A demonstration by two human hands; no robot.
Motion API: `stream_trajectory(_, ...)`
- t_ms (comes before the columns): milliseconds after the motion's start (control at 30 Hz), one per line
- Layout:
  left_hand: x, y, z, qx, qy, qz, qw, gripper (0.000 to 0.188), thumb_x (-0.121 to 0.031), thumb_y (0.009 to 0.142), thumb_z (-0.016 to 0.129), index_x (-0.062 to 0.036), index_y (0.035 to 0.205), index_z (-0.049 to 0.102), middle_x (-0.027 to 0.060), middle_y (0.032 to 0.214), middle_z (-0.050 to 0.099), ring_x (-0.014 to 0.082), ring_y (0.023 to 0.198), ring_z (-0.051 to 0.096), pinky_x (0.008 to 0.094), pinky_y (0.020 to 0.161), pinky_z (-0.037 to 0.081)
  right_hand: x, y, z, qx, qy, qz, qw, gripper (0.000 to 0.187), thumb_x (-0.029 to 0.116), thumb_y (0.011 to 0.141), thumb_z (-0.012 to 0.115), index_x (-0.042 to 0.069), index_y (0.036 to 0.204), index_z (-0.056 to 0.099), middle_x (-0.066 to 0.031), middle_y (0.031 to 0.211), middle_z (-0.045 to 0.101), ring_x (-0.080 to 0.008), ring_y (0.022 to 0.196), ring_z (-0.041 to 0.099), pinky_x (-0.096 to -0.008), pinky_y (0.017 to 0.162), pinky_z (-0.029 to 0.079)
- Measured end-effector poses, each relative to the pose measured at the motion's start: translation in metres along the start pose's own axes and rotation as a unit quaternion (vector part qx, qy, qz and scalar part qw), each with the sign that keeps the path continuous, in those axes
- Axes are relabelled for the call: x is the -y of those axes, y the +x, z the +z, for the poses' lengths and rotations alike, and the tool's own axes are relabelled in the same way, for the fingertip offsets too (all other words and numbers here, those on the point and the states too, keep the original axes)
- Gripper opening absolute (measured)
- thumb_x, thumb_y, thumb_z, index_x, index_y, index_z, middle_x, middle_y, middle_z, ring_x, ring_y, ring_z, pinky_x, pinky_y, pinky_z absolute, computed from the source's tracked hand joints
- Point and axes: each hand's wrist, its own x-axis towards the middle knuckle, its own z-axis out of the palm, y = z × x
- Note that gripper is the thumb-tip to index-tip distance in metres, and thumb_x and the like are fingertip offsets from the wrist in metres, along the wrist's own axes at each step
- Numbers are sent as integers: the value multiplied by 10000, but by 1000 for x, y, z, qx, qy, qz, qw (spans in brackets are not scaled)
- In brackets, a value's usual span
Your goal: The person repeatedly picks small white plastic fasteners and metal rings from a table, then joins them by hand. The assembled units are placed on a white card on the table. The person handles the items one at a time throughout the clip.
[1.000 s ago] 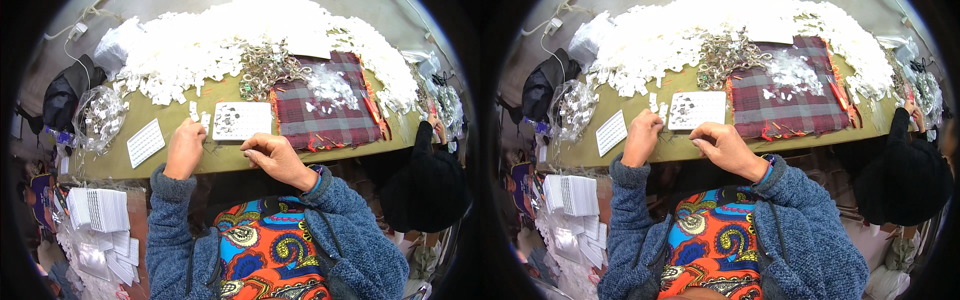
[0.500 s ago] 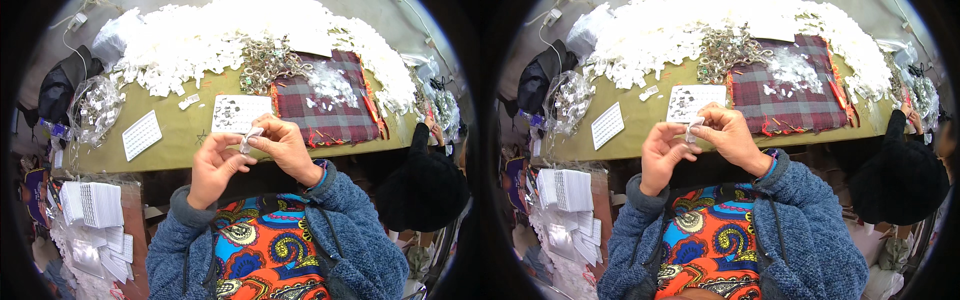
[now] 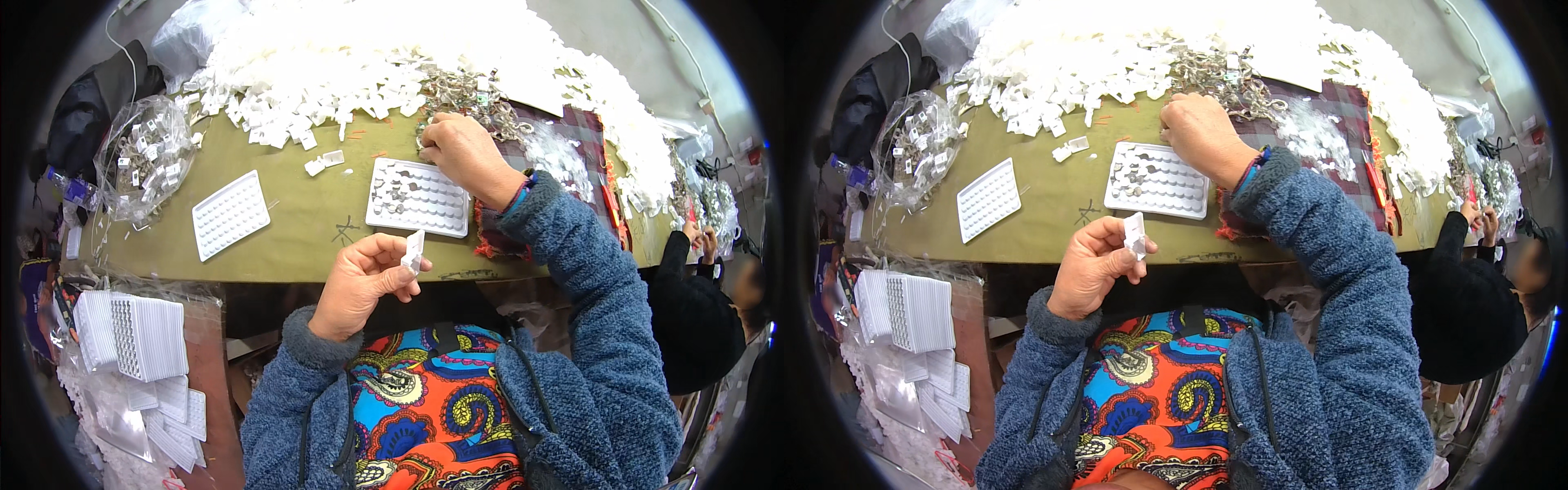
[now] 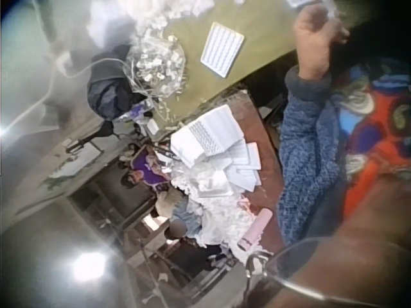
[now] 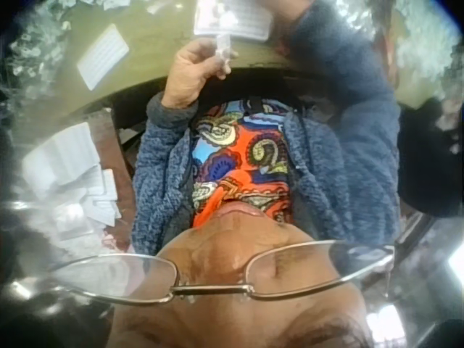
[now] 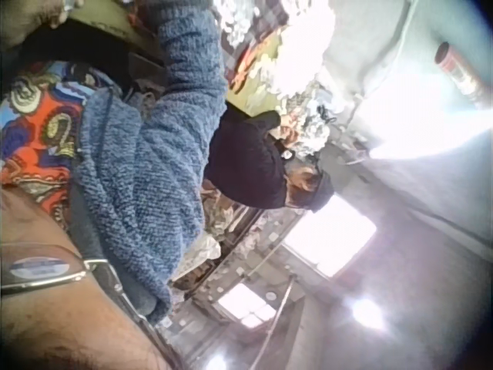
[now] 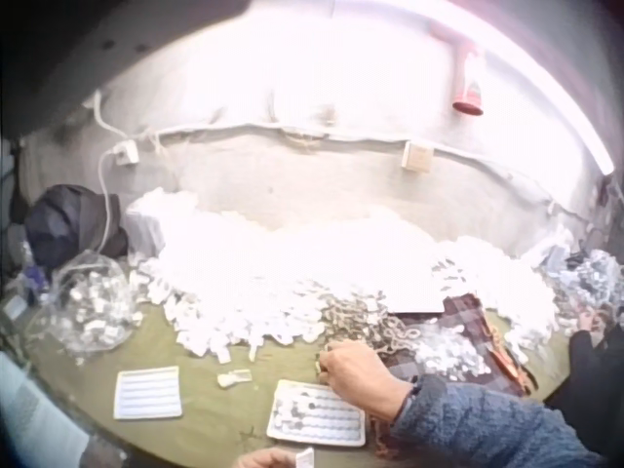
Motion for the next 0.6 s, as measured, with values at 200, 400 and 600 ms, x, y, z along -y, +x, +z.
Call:
stream_trajectory(200, 8, 2, -10, 5, -34, 2, 999, 225, -37, 902, 671, -6, 1110, 590, 171, 1032, 685, 174, 762, 680, 308, 697, 592, 0, 8, 13, 29, -72, -37, 996, 93, 17, 757, 613, -15, 821, 674, -155, 813, 663, -346, 815, 643, -440, 725, 486)
stream_trajectory(400, 7, 3, -6, -15, -54, -3, 998, 229, -43, 909, 667, 0, 1115, 579, 174, 1054, 680, 171, 782, 682, 323, 726, 602, -21, 2, -13, -86, 394, 155, 902, 138, 90, 928, 645, -32, 990, 661, -36, 872, 680, -95, 786, 615, -231, 720, 502)
stream_trajectory(600, -6, 7, 17, -59, 3, 40, 997, 175, -62, 925, 662, 13, 1070, 597, 138, 1051, 695, 156, 799, 680, 295, 730, 589, -43, -26, -13, -138, 660, 215, 707, 104, 128, 953, 644, 26, 971, 640, -11, 831, 652, -68, 698, 568, -206, 659, 488)
